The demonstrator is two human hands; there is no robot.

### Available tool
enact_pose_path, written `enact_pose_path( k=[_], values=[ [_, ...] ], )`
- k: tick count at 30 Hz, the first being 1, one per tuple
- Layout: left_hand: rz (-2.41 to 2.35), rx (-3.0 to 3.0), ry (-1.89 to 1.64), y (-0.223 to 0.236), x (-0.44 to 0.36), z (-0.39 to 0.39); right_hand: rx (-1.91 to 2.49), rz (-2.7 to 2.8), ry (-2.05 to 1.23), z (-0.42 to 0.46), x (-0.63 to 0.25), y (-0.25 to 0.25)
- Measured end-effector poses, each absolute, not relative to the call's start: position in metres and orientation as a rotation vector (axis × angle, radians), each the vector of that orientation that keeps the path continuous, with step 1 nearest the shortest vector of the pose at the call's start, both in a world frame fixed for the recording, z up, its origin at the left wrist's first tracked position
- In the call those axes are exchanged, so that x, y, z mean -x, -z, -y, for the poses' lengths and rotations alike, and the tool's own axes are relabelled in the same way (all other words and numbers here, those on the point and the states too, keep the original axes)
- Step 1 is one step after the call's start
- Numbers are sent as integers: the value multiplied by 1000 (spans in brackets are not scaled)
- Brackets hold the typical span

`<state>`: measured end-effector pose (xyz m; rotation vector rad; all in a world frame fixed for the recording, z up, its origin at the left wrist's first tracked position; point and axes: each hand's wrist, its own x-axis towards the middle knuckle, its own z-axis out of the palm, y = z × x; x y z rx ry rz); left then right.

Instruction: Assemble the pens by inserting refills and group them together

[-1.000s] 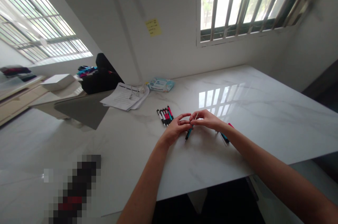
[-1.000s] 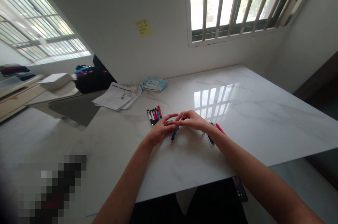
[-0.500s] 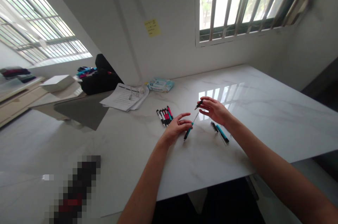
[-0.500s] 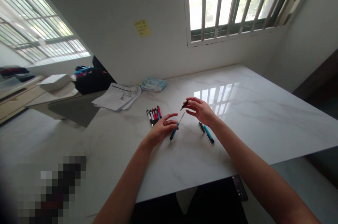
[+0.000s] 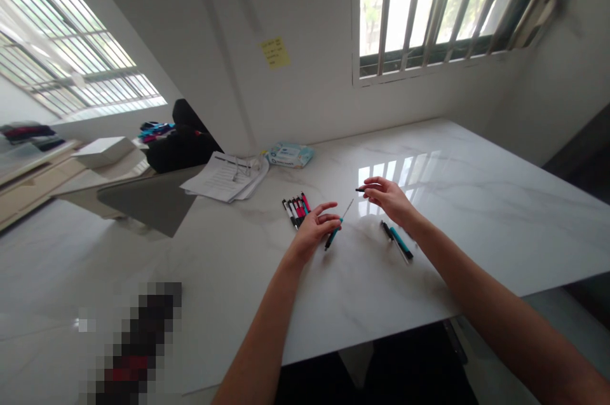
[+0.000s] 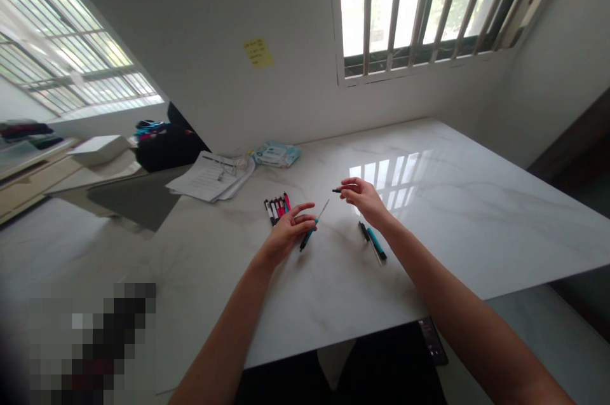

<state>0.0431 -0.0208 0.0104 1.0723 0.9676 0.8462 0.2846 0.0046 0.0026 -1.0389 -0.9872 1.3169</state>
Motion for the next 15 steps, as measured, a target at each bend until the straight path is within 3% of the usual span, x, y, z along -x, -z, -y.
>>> enact_pose_path(
  k=[15],
  values=[
    [-970,-1059,-846,-12,-44,22,970,1105,-1247,-3,-292,-12]
  ],
)
